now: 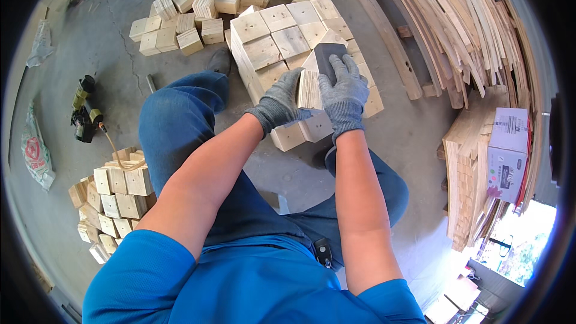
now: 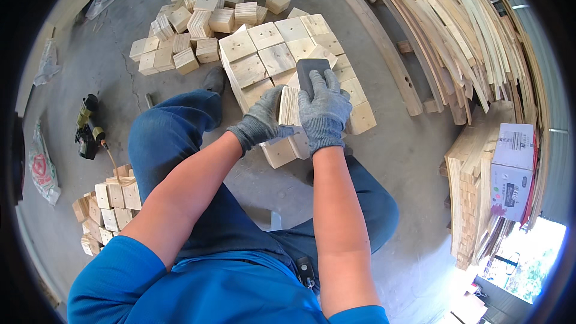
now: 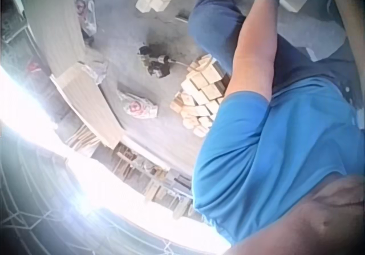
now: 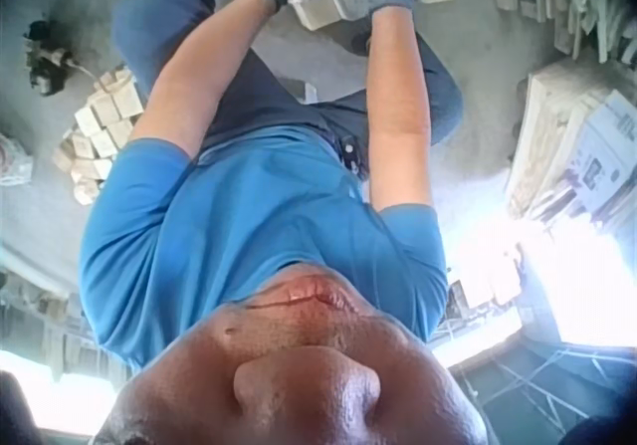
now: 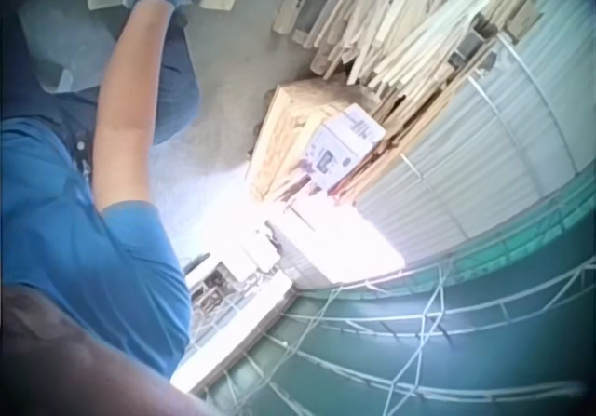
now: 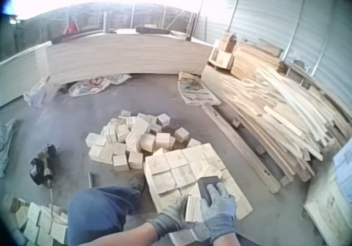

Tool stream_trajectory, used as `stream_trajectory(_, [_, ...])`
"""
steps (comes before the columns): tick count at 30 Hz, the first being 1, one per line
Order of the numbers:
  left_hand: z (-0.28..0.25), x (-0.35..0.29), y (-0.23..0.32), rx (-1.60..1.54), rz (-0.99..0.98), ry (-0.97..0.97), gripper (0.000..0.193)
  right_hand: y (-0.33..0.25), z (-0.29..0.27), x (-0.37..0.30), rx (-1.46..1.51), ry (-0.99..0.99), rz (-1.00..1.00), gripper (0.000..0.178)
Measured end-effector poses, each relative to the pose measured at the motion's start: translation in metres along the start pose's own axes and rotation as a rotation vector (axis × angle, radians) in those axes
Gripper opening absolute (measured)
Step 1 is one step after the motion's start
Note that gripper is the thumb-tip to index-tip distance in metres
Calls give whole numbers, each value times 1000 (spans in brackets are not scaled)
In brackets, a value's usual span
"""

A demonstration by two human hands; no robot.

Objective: The person sits on a low stool and sands small wooden blocks using a sanding block. They pick up blocks from a pile, sand the edges and faces, and place them back into the pile.

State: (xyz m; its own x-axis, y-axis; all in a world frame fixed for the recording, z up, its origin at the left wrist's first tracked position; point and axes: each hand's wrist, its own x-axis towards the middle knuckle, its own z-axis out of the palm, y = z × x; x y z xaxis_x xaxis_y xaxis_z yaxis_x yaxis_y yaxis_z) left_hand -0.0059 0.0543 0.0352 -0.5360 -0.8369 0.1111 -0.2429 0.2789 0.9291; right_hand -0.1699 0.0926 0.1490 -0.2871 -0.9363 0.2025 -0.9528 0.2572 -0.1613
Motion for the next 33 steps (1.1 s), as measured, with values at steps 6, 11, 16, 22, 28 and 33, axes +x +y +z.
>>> stream_trajectory(6, [-1, -3, 3, -37, -5, -17, 113, -10, -14, -52, 34, 37, -20, 57])
stream_trajectory(11, [-1, -2, -1, 3, 4, -6, 112, -23, -27, -119, 64, 28, -85, 59])
stream_trajectory(16, [5, 2, 1, -138, 43, -20, 106, -17, -25, -141, 52, 40, -132, 61])
stream_trajectory(22, [10, -1, -25, -76, 98, -4, 107, -28, -13, -77, 39, 28, -96, 59])
stream_trajectory(28, [6, -2, -3, -197, 40, -25, 111, -30, -2, 2, 16, -21, -31, 57])
stream_trajectory(33, [7, -3, 6, -100, -31, -16, 111, -26, -4, -5, 29, -24, 1, 57])
